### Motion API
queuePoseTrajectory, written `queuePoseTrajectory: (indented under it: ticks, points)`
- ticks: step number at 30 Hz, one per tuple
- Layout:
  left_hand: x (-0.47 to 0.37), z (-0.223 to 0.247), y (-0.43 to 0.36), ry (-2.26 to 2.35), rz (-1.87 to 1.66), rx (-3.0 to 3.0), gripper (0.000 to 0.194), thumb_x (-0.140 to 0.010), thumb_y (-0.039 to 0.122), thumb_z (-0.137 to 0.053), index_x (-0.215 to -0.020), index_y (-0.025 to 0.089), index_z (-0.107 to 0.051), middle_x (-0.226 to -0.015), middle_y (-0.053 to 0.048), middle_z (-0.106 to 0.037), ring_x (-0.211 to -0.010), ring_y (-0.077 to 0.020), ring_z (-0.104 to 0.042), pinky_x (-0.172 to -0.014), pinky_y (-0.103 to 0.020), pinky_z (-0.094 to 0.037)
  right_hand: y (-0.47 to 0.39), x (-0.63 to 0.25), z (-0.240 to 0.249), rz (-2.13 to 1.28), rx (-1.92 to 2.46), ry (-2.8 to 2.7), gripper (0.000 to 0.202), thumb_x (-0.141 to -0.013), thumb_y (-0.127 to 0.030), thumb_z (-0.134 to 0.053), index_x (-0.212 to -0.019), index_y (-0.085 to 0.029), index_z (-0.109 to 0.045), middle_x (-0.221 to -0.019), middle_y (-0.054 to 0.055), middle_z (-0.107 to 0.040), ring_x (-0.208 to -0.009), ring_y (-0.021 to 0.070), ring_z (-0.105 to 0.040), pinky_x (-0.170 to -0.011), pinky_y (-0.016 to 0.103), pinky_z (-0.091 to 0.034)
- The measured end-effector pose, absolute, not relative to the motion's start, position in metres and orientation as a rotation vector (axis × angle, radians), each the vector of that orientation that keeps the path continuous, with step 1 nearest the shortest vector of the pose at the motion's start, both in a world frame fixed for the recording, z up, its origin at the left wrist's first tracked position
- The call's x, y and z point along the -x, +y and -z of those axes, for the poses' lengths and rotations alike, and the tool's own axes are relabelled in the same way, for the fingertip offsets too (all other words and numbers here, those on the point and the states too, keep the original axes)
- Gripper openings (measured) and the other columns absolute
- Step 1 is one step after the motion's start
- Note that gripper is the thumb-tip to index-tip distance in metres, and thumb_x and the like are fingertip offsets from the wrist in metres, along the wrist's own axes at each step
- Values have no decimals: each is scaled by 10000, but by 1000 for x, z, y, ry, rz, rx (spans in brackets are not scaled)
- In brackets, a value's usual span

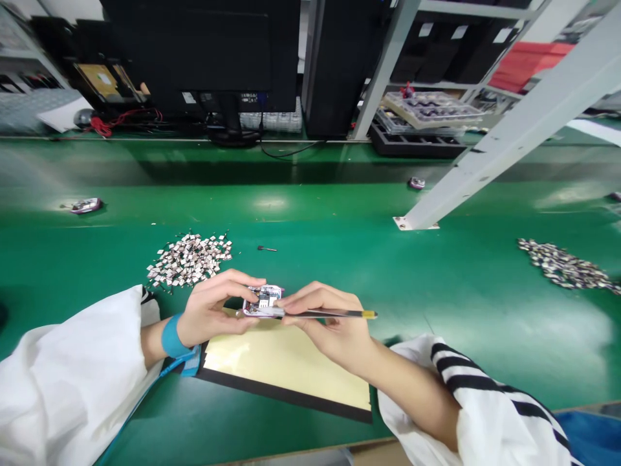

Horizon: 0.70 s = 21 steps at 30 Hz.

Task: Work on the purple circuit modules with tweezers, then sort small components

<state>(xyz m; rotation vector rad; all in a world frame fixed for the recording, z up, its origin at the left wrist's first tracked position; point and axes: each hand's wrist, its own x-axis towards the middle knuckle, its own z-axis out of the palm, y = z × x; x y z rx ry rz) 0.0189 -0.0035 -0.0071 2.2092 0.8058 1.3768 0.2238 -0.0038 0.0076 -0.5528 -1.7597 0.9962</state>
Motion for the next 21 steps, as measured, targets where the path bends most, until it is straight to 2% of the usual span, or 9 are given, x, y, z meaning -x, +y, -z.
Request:
queuePoseTrajectory:
  ticks: [12,21]
  points:
    - [-18,6,-5,791,-1392,-2264,196,-642,135,-691,-797,124,-571,-915,-108,-623,-839,-133,-608,-726,-200,-510,-5,-226,-4,-972,522,-1764,331,-675,47,-634,-882,-209,-614,-871,22,-622,-778,165,-618,-670,290,-540]
    - [-19,7,-7,819,-1404,-2365,135,-677,152,-659,-783,137,-577,-916,-104,-617,-829,-150,-612,-694,-223,-521,-7,-221,-3,-934,497,-1765,286,-693,13,-635,-877,-205,-616,-844,42,-620,-777,176,-619,-663,300,-536]
